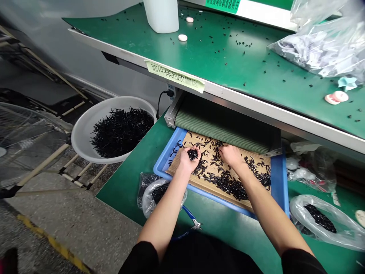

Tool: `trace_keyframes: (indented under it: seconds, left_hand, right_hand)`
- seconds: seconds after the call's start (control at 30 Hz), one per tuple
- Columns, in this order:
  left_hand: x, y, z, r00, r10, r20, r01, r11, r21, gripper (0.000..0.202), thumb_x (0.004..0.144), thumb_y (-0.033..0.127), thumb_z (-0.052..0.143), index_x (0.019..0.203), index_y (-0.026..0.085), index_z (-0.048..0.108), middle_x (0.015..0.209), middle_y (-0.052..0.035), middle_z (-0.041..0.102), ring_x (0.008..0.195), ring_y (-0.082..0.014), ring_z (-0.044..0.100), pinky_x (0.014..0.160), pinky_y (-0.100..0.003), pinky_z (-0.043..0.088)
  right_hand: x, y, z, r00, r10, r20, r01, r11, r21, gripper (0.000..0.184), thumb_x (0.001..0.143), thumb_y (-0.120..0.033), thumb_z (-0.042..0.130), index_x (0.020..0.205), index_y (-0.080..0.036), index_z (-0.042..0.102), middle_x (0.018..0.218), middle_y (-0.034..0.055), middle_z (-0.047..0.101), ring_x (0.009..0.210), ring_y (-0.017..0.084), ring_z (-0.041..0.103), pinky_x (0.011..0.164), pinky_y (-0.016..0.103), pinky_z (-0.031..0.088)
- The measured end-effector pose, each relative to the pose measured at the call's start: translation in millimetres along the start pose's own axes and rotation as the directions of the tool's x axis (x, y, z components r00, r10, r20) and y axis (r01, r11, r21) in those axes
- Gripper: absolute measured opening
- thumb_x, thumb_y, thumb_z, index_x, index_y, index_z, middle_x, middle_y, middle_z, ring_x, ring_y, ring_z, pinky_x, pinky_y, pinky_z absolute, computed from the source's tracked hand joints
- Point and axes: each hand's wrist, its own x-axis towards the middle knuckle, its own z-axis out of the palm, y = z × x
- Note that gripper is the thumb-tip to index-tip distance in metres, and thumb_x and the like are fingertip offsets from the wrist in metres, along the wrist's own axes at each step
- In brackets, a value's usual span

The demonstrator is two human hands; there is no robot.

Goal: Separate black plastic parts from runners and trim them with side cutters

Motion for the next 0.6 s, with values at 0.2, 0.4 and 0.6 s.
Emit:
trace_keyframes:
  seconds: [0.2,0.4,0.6]
  left_hand:
    - [-1,0,0.3,1.000,0.001,0.002,-0.001,1.000,-0.001,0.031,0.095,0.035,0.060,0.118,0.015,0.060,0.109,-0.0069,0.064,0.087,-0.0156,0.064,0.073,-0.032,0.058]
    - [0,1,0.1,1.000,0.009,0.008,-0.009,1.000,-0.003,0.031,0.095,0.035,0.060,0.118,0.015,0.060,0.109,-0.0069,0.064,0.087,-0.0157,0.064,0.073,-0.032,0.058]
    - [-1,2,-0.6,1.000,0.027,0.009,-0.027,1.000,0.002,0.030,0.095,0.035,0.060,0.118,0.015,0.060,0.109,-0.0069,0.064,0.087,-0.0156,0.064,0.073,-0.032,0.058]
  right_hand:
    - [-19,6,5,0.999,-0.021,-0.045,0.033,0.958,0.286,0.031,0.093,-0.031,0.031,0.080,-0.020,0.056,0.058,0.0014,0.052,0.052,0.017,0.050,0.055,0.030,0.045]
    - [-45,-10,23,0.989,-0.141,0.047,0.099,0.860,0.500,0.042,0.096,-0.042,0.028,0.075,-0.022,0.058,0.055,-0.0014,0.050,0.043,0.014,0.040,0.044,0.027,0.040]
    - [-58,-43,45,0.975,-0.213,0.056,0.159,0.857,0.490,0.017,0.078,-0.040,0.072,0.078,-0.023,0.072,0.080,0.0052,0.070,0.075,0.021,0.062,0.080,0.032,0.046]
